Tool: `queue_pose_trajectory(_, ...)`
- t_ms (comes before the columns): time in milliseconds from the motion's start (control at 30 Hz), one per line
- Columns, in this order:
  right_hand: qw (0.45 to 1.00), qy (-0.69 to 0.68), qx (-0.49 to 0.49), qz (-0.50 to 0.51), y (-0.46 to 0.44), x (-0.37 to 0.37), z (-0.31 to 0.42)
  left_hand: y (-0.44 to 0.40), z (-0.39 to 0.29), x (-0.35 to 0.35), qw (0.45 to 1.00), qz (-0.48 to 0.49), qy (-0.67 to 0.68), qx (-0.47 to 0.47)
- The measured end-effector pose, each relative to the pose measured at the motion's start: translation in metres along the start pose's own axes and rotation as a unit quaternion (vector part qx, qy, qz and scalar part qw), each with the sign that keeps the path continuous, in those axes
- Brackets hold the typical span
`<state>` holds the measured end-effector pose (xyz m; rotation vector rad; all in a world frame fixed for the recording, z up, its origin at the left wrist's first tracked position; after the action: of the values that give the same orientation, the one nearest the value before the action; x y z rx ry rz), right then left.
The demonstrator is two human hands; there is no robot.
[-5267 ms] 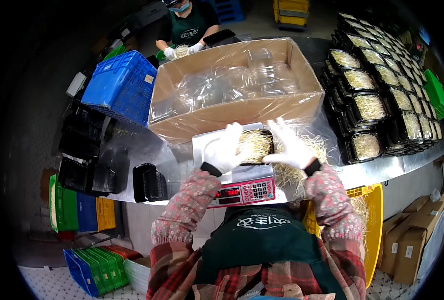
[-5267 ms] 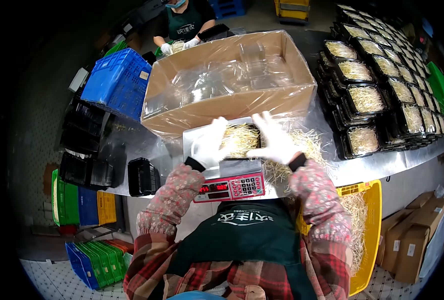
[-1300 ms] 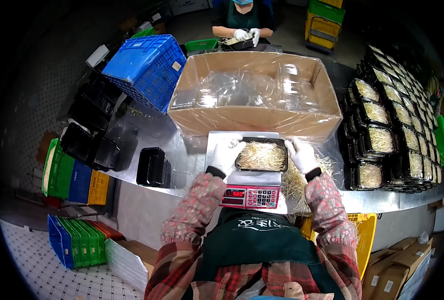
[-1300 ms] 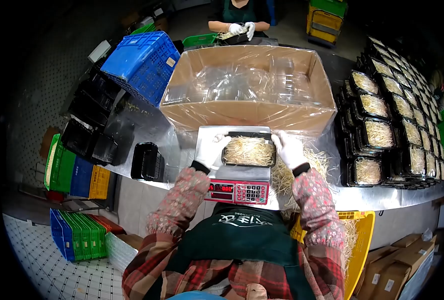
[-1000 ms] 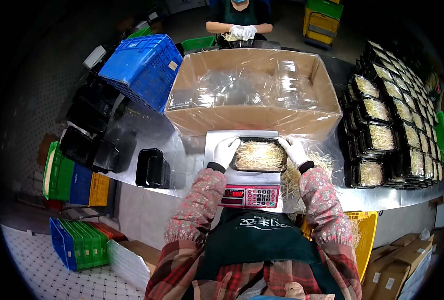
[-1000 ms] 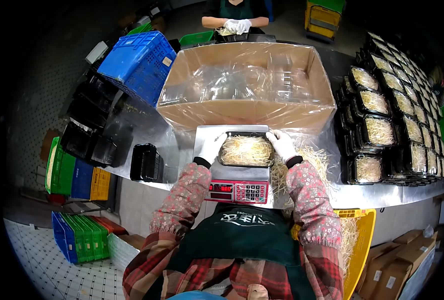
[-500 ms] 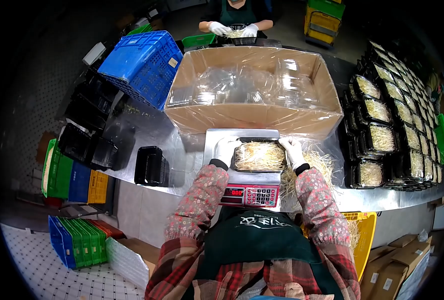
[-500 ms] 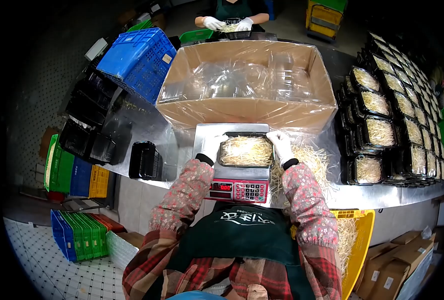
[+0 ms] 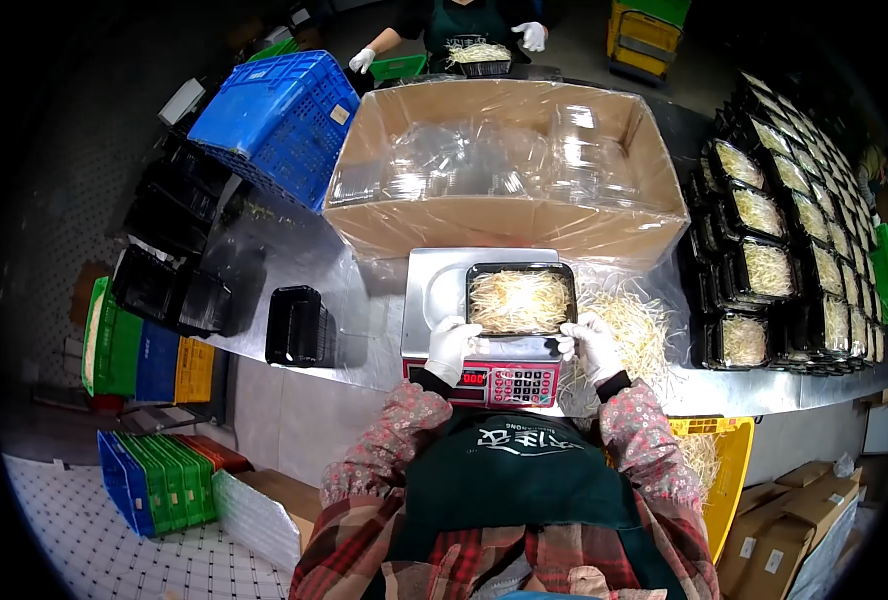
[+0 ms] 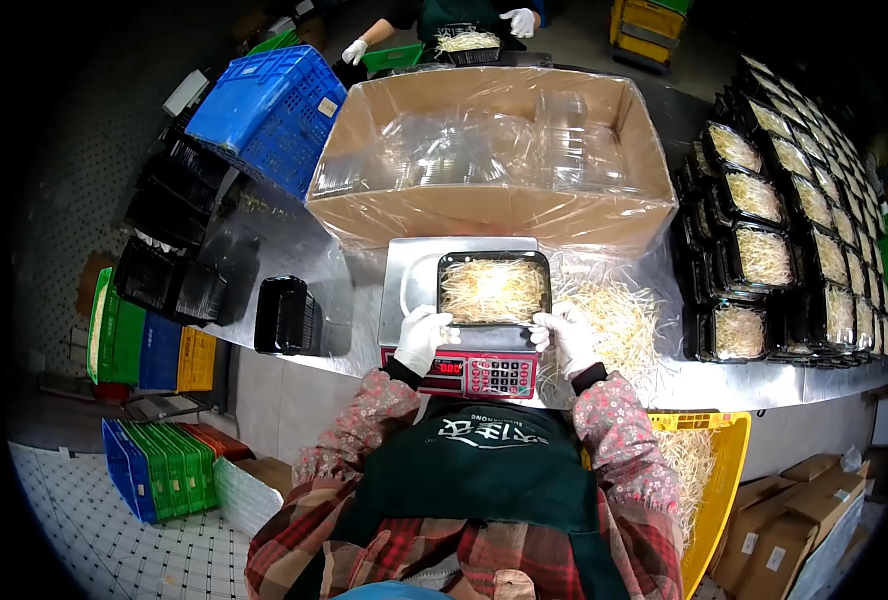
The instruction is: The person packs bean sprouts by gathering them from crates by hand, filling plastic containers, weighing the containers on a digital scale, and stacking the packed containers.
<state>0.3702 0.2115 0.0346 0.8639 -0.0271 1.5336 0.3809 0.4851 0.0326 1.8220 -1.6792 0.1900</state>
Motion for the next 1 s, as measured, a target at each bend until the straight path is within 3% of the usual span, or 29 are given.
queue_pose_trajectory(133, 1.0, 0.002, -0.019, -0.012, -0.01, 0.004, 0.009, 0.0, -0.011, 0.01, 0.996, -0.053, -0.053, 0.04)
queue_pose_trajectory(200, 0.982, 0.172, 0.062, -0.038, 0.001, 0.012, 0.029, 0.007, -0.017, 0.015, 0.995, -0.054, -0.075, 0.036)
queue_pose_trajectory(267, 0.915, 0.398, 0.014, -0.062, -0.001, 0.008, 0.059, 0.018, -0.017, 0.019, 0.996, -0.045, -0.07, -0.034)
queue_pose_trajectory(333, 0.721, 0.644, -0.209, -0.144, 0.001, 0.046, 0.112, 0.03, 0.001, 0.027, 0.989, -0.008, -0.086, -0.117)
queue_pose_trajectory(400, 0.73, 0.63, -0.207, -0.164, -0.001, 0.108, 0.13, 0.04, 0.022, 0.052, 0.982, 0.085, -0.063, -0.156)
queue_pose_trajectory(467, 0.631, 0.602, -0.478, -0.109, -0.024, 0.157, 0.109, 0.038, 0.033, 0.079, 0.978, 0.12, -0.006, -0.171)
queue_pose_trajectory(533, 0.515, 0.742, -0.413, -0.12, -0.062, 0.166, 0.053, 0.012, 0.059, 0.072, 0.991, 0.083, 0.044, -0.092)
queue_pose_trajectory(600, 0.561, 0.752, -0.33, -0.098, -0.075, 0.162, 0.055, 0.017, 0.039, 0.082, 0.992, 0.096, 0.04, -0.064)
queue_pose_trajectory(733, 0.605, 0.724, -0.325, -0.07, -0.074, 0.157, 0.059, 0.01, 0.046, 0.07, 0.992, 0.099, -0.043, -0.058)
queue_pose_trajectory(800, 0.635, 0.704, -0.32, -0.011, -0.086, 0.139, 0.065, 0.014, 0.047, 0.063, 0.987, 0.083, -0.04, -0.128)
queue_pose_trajectory(867, 0.714, 0.636, -0.289, 0.044, -0.071, 0.106, 0.088, 0.013, 0.035, 0.056, 0.984, 0.082, -0.145, -0.063)
queue_pose_trajectory(933, 0.817, 0.561, -0.134, 0.016, -0.057, 0.054, 0.084, 0.011, 0.028, 0.056, 0.971, 0.057, -0.225, -0.059)
queue_pose_trajectory(967, 0.845, 0.512, -0.153, 0.022, -0.052, 0.033, 0.079, 0.007, 0.028, 0.056, 0.967, 0.076, -0.242, -0.039)
queue_pose_trajectory(1000, 0.925, 0.374, -0.072, 0.003, -0.034, 0.014, 0.069, 0.009, 0.021, 0.064, 0.96, 0.088, -0.267, -0.009)
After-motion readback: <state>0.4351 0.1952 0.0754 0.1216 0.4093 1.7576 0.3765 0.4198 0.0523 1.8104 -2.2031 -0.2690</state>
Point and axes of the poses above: each hand's wrist, its own y-axis away from the middle knuckle, its own x-axis out of the palm, z = x × y, the point moved 6 cm from there along -y, towards the middle knuckle, and after that the axes turned 7 degrees about x, right-handed, at the moved point
